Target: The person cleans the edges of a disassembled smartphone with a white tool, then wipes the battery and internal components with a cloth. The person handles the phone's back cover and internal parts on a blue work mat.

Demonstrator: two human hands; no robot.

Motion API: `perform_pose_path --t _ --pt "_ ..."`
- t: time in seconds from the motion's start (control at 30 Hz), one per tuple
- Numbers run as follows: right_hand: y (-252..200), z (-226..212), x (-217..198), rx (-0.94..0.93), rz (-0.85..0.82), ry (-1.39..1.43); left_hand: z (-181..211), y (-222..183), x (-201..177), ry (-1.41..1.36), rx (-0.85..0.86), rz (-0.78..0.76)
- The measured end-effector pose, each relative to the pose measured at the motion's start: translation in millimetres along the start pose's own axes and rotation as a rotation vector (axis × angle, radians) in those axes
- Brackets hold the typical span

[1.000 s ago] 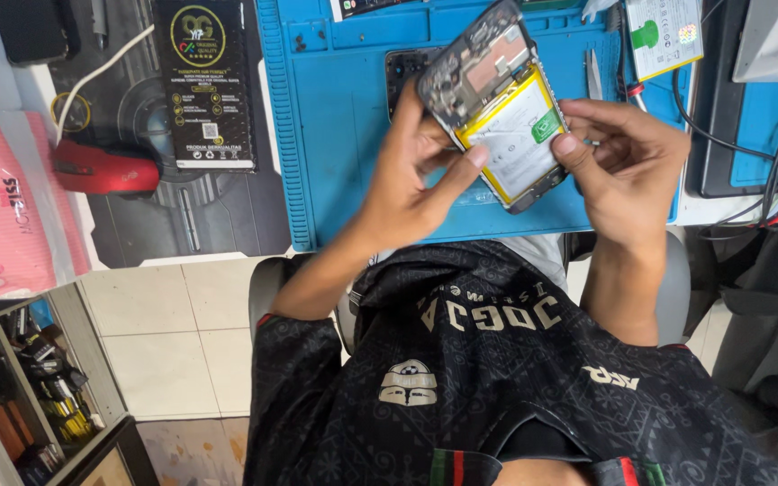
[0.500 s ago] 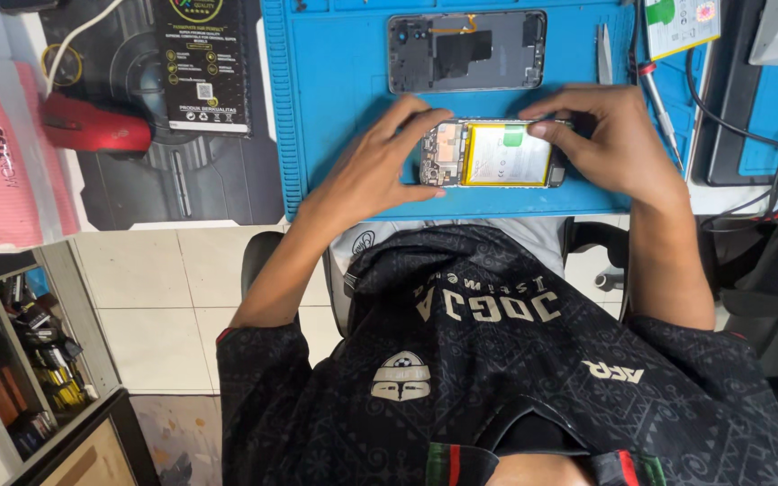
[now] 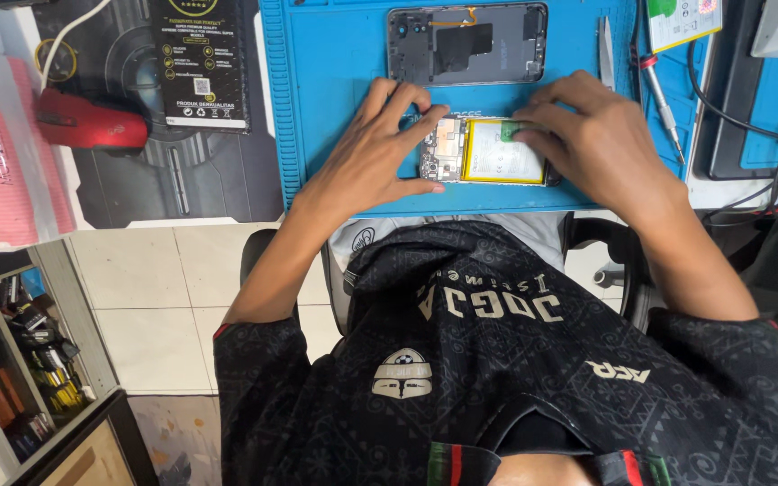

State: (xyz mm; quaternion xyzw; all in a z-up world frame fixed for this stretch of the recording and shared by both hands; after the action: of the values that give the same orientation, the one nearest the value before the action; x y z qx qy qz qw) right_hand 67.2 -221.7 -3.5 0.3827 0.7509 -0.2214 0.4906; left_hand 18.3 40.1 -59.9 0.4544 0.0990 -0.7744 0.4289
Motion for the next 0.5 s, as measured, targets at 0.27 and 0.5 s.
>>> perform_pose_path --t 0.27,0.5 --pt "38.9 -22.6 12.3 -0.269 -0.218 -0.042 -6.0 -4.5 6.3 -0.093 -0.038 0.016" --pt "57.8 -34.7 12.2 -0.369 -0.334 -0.207 -10.8 -6.9 8.6 -0.118 -0.044 0.037"
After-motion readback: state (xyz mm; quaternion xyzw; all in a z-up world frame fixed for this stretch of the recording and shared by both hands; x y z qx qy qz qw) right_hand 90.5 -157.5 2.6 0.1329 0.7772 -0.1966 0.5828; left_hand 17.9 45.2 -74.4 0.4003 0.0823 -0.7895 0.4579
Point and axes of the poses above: each hand's wrist, its own y-axis towards the middle knuckle, its own x-axis out of the palm, z = x × y, the point moved 2 cm from there along y, towards the middle knuckle, and after that the axes turned 10 degrees about x, right-handed, at the moved point
